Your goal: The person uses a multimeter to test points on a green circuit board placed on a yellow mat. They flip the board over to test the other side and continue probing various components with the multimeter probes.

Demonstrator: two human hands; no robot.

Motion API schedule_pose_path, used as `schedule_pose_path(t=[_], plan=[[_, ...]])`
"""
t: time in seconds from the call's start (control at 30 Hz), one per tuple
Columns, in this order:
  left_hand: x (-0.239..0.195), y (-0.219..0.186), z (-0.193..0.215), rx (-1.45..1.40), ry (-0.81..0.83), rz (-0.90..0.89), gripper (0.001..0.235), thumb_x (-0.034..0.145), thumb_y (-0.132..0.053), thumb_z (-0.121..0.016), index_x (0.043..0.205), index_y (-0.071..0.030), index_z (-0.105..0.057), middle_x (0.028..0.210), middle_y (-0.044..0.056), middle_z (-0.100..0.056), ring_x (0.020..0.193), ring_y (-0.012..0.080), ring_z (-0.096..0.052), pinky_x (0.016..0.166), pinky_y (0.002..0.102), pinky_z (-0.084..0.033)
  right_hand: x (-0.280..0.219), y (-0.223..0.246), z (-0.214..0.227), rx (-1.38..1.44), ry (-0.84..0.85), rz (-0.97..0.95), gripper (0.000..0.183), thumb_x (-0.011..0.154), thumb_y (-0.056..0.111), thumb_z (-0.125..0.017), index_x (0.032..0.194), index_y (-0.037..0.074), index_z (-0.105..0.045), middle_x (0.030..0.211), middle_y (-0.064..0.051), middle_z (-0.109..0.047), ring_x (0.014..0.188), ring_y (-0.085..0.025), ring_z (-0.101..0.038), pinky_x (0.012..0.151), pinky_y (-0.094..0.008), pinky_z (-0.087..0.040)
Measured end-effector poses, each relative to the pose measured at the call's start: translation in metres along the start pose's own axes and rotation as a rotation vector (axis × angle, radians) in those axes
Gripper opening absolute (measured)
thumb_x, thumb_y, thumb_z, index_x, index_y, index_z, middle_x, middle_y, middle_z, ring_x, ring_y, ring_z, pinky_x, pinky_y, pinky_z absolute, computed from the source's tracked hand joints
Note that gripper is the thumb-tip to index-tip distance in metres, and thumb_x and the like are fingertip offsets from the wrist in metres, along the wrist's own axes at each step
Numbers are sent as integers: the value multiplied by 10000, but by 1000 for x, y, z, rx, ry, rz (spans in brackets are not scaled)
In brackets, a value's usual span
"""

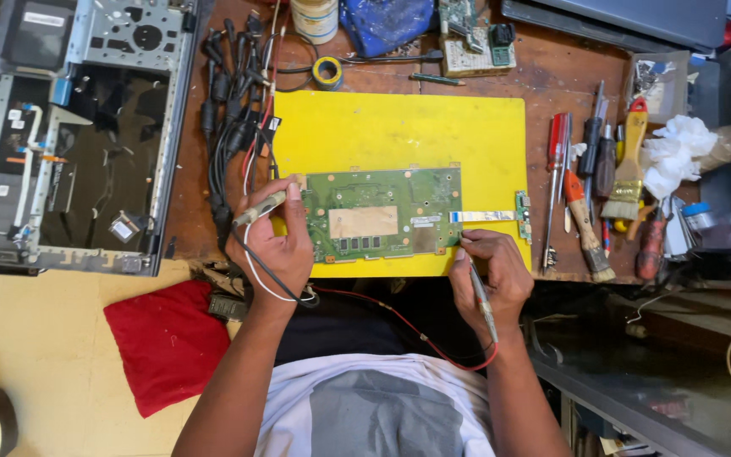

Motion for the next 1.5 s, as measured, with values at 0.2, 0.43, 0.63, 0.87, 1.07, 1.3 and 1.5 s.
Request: schedule_pose_path(t=[0.2,0.43,0.63,0.87,1.07,1.3,1.5], plan=[[2,-6,1,12,25,9,46,1058,-46,-764,1082,-39,-802,938,138,-780,823,370,-799,844,451,-637,0,-1,0,7,-11,7,59,958,-37,-739,902,-37,-721,824,-164,-733,853,-433,-787,779,-477,-628],[-1,0,1,41,38,3,45,1072,-62,-768,1087,-46,-808,966,124,-801,841,368,-797,879,467,-632,0,-1,0,26,-13,12,67,966,-5,-739,906,-32,-725,823,-160,-736,846,-424,-787,774,-470,-630],[8,-12,5,-41,105,47,82,1106,-1,-711,1118,26,-788,901,210,-764,701,390,-757,730,472,-622,2,2,6,77,-2,-77,20,957,-35,-724,955,-54,-728,885,-194,-755,907,-436,-793,810,-478,-639],[6,-7,5,-27,148,42,111,1127,26,-698,1168,56,-797,872,203,-747,629,349,-716,720,440,-624,-19,-32,46,213,-254,-315,150,1037,18,-696,1136,-84,-647,1068,-208,-704,1068,-310,-722,955,-425,-601],[6,-5,5,-31,167,36,108,1131,41,-696,1150,58,-801,894,208,-743,675,377,-722,717,448,-604,-4,-40,68,89,-252,-440,80,1035,-34,-705,1066,-102,-734,1023,-251,-757,968,-274,-776,842,-382,-630],[3,2,2,-17,163,39,95,1133,11,-716,1151,29,-807,913,187,-753,722,370,-742,742,435,-605,2,-33,61,96,-207,-492,82,1045,-46,-680,1044,-119,-717,1048,-298,-761,986,-304,-762,869,-436,-640],[3,-1,1,-84,163,49,99,1130,68,-687,1152,67,-784,962,221,-755,766,380,-745,771,456,-600,1,-30,59,60,-200,-522,103,1056,-23,-676,1054,-120,-709,1077,-314,-764,1027,-312,-760,906,-445,-633]])
Point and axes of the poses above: each hand's wrist, its own x-axis towards the middle knuckle, its own z-axis out of the back of the hand, y = z × x, the point moved 3 cm from there along x, towards the middle knuckle
